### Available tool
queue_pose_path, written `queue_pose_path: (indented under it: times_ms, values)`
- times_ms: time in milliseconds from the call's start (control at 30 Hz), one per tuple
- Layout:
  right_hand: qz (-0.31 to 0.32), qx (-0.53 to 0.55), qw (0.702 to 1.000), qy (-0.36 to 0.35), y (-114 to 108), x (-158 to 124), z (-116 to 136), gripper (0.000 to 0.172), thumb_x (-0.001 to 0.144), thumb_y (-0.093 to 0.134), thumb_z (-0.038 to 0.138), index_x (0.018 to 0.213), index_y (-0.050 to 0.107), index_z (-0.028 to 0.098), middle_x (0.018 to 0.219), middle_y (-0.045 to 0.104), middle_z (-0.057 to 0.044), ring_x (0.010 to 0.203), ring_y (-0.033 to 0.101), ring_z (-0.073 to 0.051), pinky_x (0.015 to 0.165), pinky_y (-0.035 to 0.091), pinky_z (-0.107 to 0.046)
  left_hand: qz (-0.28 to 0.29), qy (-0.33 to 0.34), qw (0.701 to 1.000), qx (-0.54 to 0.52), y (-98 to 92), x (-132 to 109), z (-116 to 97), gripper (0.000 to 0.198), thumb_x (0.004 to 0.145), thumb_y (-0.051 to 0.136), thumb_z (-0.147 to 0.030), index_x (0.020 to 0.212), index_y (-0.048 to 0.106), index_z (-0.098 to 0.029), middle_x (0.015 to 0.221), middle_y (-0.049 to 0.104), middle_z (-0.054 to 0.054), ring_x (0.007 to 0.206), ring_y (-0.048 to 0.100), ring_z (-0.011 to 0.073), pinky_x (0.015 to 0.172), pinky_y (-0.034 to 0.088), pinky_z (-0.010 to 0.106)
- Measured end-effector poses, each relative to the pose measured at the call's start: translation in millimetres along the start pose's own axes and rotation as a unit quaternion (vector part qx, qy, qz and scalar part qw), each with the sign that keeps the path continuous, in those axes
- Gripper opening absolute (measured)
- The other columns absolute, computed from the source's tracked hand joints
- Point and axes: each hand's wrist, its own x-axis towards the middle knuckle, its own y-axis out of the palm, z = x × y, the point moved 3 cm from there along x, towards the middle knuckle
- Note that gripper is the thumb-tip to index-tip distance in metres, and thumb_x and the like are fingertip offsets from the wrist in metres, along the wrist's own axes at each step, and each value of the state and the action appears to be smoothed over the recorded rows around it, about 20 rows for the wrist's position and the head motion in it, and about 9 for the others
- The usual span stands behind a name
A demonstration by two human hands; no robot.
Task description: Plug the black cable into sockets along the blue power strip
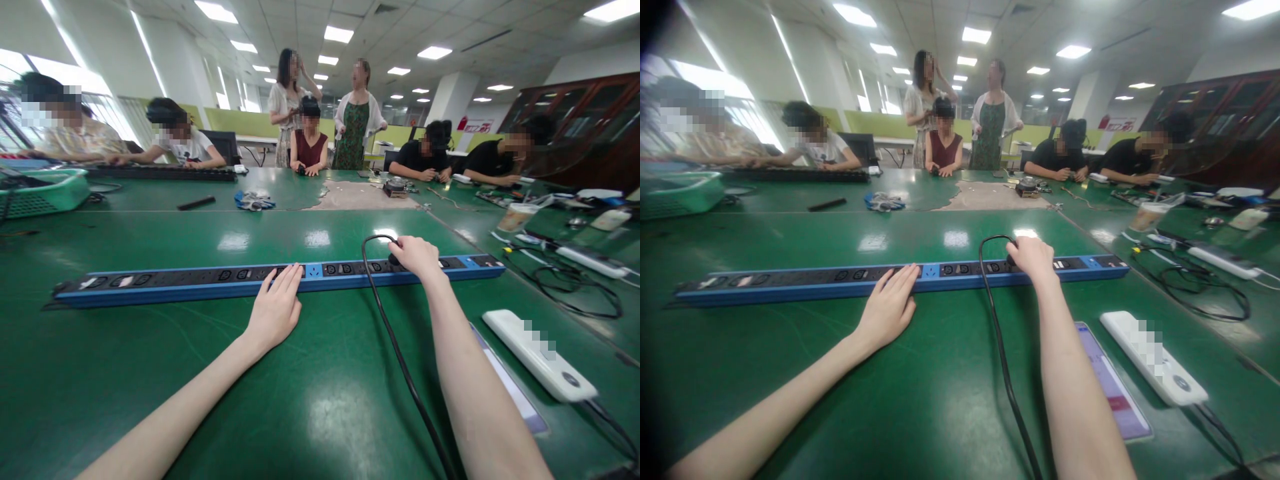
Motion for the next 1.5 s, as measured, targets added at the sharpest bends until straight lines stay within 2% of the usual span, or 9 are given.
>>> queue_pose_path:
  times_ms: [167,433,800,933,1033,1133,1200,1333,1500]
  values:
    - [0.038,0.030,0.999,-0.001,4.1,4.1,-3.9,0.052,0.099,0.040,0.058,0.103,0.078,0.024,0.108,0.075,-0.015,0.102,0.070,-0.032,0.088,0.050,-0.042,-0.005,0.001,1.000,-0.002,0.3,-0.2,-0.3,0.072,0.096,0.045,-0.016,0.166,0.028,-0.016,0.169,0.036,0.010,0.157,0.034,0.0238,0.132,0.020,0.050]
    - [-0.005,0.051,0.999,0.006,13.4,3.5,-0.7,0.057,0.101,0.036,0.060,0.102,0.078,0.022,0.105,0.074,-0.017,0.099,0.070,-0.032,0.085,0.049,-0.041,-0.011,0.000,1.000,-0.003,-0.5,-0.2,0.0,0.074,0.096,0.046,-0.016,0.167,0.027,-0.017,0.168,0.037,0.010,0.156,0.036,0.0247,0.132,0.020,0.049]
    - [0.019,0.072,0.997,0.010,26.0,7.6,8.3,0.044,0.096,0.047,0.057,0.096,0.076,0.024,0.101,0.074,-0.012,0.096,0.069,-0.028,0.082,0.049,-0.036,-0.012,-0.004,1.000,-0.002,-0.6,-0.5,0.1,0.078,0.095,0.047,-0.016,0.168,0.022,-0.019,0.169,0.035,0.009,0.156,0.036,0.0252,0.132,0.020,0.049]
    - [0.047,0.081,0.996,0.004,22.1,12.9,3.0,0.056,0.094,0.046,0.072,0.099,0.076,0.025,0.106,0.075,-0.013,0.100,0.069,-0.030,0.087,0.049,-0.039,-0.010,-0.003,1.000,-0.001,-0.9,-0.7,0.2,0.077,0.094,0.047,-0.015,0.168,0.023,-0.019,0.169,0.035,0.009,0.156,0.036,0.0250,0.132,0.020,0.050]
    - [0.025,0.120,0.992,0.028,20.8,19.3,1.0,0.072,0.097,0.030,0.079,0.105,0.076,0.024,0.112,0.074,-0.015,0.106,0.068,-0.030,0.090,0.048,-0.040,-0.008,-0.003,1.000,-0.001,-1.1,-0.4,0.4,0.076,0.094,0.047,-0.016,0.167,0.026,-0.018,0.169,0.035,0.009,0.157,0.035,0.0243,0.133,0.020,0.049]
    - [-0.005,0.167,0.983,0.071,27.5,24.7,4.6,0.076,0.103,0.019,0.070,0.106,0.077,0.022,0.115,0.074,-0.017,0.108,0.068,-0.029,0.092,0.048,-0.038,-0.009,-0.004,1.000,-0.002,-1.0,-0.3,0.7,0.074,0.095,0.046,-0.015,0.167,0.027,-0.018,0.169,0.035,0.009,0.157,0.035,0.0238,0.133,0.020,0.049]
    - [0.012,0.186,0.980,0.076,36.1,27.3,9.7,0.074,0.106,0.018,0.064,0.099,0.079,0.021,0.111,0.075,-0.016,0.107,0.068,-0.028,0.092,0.047,-0.035,-0.010,-0.003,1.000,-0.003,-0.8,-0.6,0.9,0.074,0.095,0.046,-0.015,0.167,0.026,-0.018,0.169,0.035,0.009,0.157,0.034,0.0236,0.133,0.019,0.049]
    - [0.038,0.189,0.980,0.057,48.4,29.8,14.8,0.069,0.108,0.020,0.051,0.089,0.078,0.021,0.105,0.075,-0.015,0.102,0.068,-0.027,0.089,0.046,-0.033,-0.015,-0.001,1.000,-0.009,-0.9,-1.3,1.1,0.077,0.095,0.047,-0.015,0.168,0.023,-0.019,0.169,0.035,0.009,0.157,0.035,0.0243,0.133,0.019,0.050]
    - [0.026,0.179,0.984,0.006,53.0,32.4,12.6,0.061,0.109,0.021,0.044,0.096,0.075,0.020,0.102,0.075,-0.013,0.094,0.067,-0.024,0.083,0.043,-0.029,-0.015,-0.004,1.000,-0.014,-1.0,-0.7,1.9,0.081,0.094,0.047,-0.015,0.169,0.018,-0.020,0.169,0.035,0.009,0.156,0.036,0.0258,0.132,0.021,0.051]
